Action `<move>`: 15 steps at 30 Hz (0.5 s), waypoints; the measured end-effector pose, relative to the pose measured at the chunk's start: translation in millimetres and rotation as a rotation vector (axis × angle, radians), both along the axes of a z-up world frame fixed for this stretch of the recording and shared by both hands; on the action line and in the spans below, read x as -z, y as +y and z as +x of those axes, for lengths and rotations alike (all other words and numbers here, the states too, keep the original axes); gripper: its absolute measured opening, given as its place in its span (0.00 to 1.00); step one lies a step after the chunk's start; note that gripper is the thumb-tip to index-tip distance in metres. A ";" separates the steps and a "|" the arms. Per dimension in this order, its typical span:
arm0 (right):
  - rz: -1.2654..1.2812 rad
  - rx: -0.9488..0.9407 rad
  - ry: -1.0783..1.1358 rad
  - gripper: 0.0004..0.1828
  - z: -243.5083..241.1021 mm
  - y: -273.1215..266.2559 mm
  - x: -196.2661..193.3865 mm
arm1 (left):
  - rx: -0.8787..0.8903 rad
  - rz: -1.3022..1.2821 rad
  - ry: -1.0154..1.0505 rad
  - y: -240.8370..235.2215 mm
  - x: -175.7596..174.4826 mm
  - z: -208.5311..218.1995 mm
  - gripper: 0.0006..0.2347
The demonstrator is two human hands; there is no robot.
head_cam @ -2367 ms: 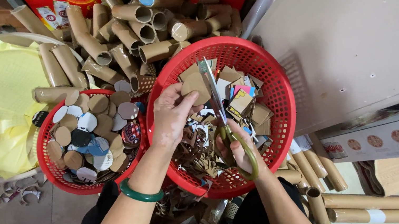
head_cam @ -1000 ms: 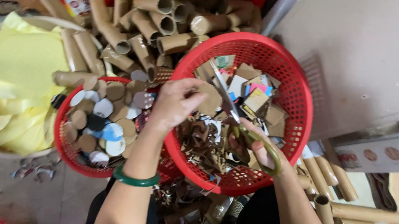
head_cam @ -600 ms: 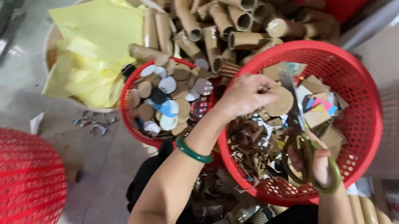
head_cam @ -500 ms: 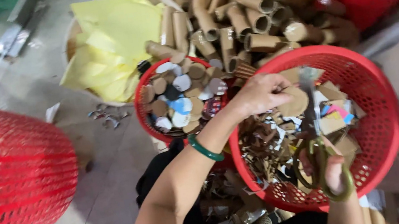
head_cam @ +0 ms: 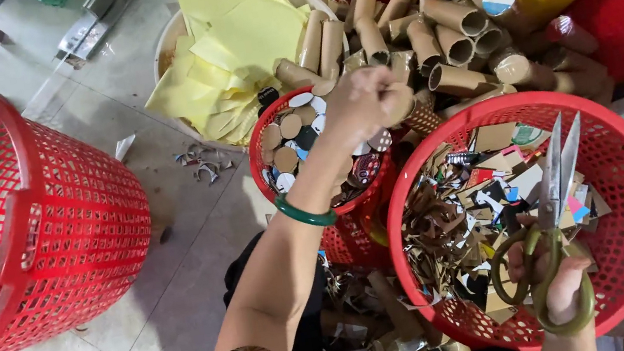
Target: Cutting cardboard pieces into circular shapes using a pair of scissors.
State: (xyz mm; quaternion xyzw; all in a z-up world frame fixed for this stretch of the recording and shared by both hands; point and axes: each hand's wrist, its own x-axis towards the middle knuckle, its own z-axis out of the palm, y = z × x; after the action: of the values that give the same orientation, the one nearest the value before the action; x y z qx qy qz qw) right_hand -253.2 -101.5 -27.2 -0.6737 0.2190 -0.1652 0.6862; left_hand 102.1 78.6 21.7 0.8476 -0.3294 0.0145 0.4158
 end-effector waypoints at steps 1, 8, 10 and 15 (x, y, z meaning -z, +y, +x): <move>0.000 0.000 -0.002 0.70 2.9 2.8 0.4 | 0.000 0.000 -0.002 10.2 -9.6 0.3 0.09; 0.005 0.115 -0.040 0.67 2.1 11.7 -3.7 | -0.138 0.139 -0.159 11.3 16.2 -3.7 0.15; -0.005 0.190 -0.050 0.66 1.5 10.4 -2.7 | -0.113 0.099 -0.464 -10.6 36.3 -19.0 0.19; 0.109 0.279 -0.094 0.66 -8.1 1.9 0.9 | 0.403 0.288 0.078 -51.8 33.5 -97.5 0.10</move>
State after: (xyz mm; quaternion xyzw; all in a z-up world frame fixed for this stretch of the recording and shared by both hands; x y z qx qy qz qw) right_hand -261.3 -99.7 -28.1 -0.5901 0.2867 -0.2780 0.7016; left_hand 4.6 26.8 -11.9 0.8153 -0.4740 -0.1487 0.2975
